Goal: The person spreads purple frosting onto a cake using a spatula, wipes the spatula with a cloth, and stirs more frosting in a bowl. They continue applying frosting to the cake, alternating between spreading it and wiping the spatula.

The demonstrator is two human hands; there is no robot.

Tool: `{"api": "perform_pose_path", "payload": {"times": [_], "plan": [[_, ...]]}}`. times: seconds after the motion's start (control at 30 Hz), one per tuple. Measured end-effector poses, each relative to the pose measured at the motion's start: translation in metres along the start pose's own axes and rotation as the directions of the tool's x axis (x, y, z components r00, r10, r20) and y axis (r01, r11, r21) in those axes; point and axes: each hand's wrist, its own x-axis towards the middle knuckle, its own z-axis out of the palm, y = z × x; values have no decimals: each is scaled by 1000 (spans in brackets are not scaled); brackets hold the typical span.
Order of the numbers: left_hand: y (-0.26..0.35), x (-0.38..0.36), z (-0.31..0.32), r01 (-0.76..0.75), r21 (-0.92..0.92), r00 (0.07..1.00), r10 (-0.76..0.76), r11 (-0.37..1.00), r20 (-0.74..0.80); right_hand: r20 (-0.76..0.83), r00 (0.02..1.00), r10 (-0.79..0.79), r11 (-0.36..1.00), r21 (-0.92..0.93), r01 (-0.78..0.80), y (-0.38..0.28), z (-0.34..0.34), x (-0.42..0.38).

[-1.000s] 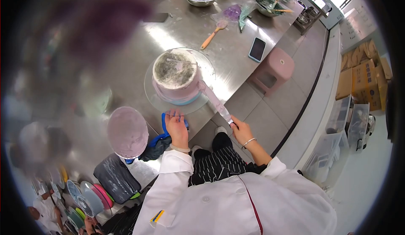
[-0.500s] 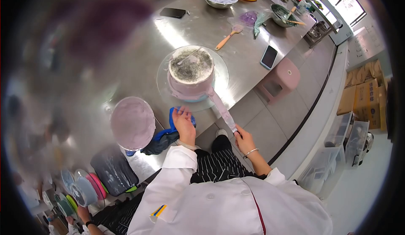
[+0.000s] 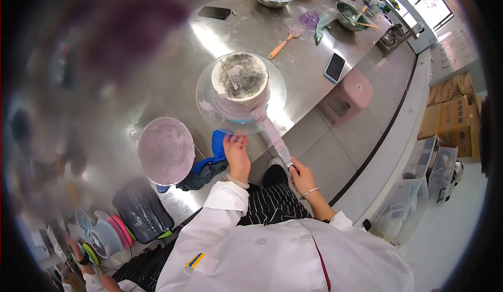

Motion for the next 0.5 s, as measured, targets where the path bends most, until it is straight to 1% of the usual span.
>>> {"api": "perform_pose_path", "payload": {"times": [0.07, 0.1, 0.17, 0.2, 0.27, 0.3, 0.37, 0.4, 0.47, 0.5], "plan": [[-4, -10, 6, 208, 49, 978, -209, 977, 24, -6, 1000, -1, 1000, -4, 1, 4, 4, -1], [-5, -12, 7, 207, 48, 978, -208, 977, 24, -14, 1000, -3, 1000, -6, 3, 5, 5, -1], [-7, -17, 7, 406, 96, 896, -417, 909, 152, -19, 1000, -7, 1000, -5, 7, 4, 5, -1], [-7, -18, 5, 405, 93, 897, -415, 910, 152, -24, 1000, -11, 1000, -2, 11, 4, 6, -2], [-8, -18, 0, 320, 153, 946, -324, 935, 2, -22, 1000, -14, 1000, -11, 14, 0, 7, -5], [-9, -16, -5, 319, 152, 946, -323, 935, 1, -21, 1000, -15, 1000, -18, 15, -2, 8, -6], [-10, -13, -17, 96, 127, 995, -98, 987, 7, -22, 999, -43, 998, -45, 42, 3, 14, -6], [-7, -14, -16, 95, 127, 995, -97, 987, 4, -23, 997, -70, 995, -73, 68, 5, 15, -4], [0, -17, -17, 16, 65, 1000, -15, 998, -22, -11, 997, -81, 994, -68, 80, 5, 21, -4], [1, -18, -21, 10, 60, 1000, -9, 998, -26, -2, 996, -91, 994, -64, 90, 4, 23, -3]]}}
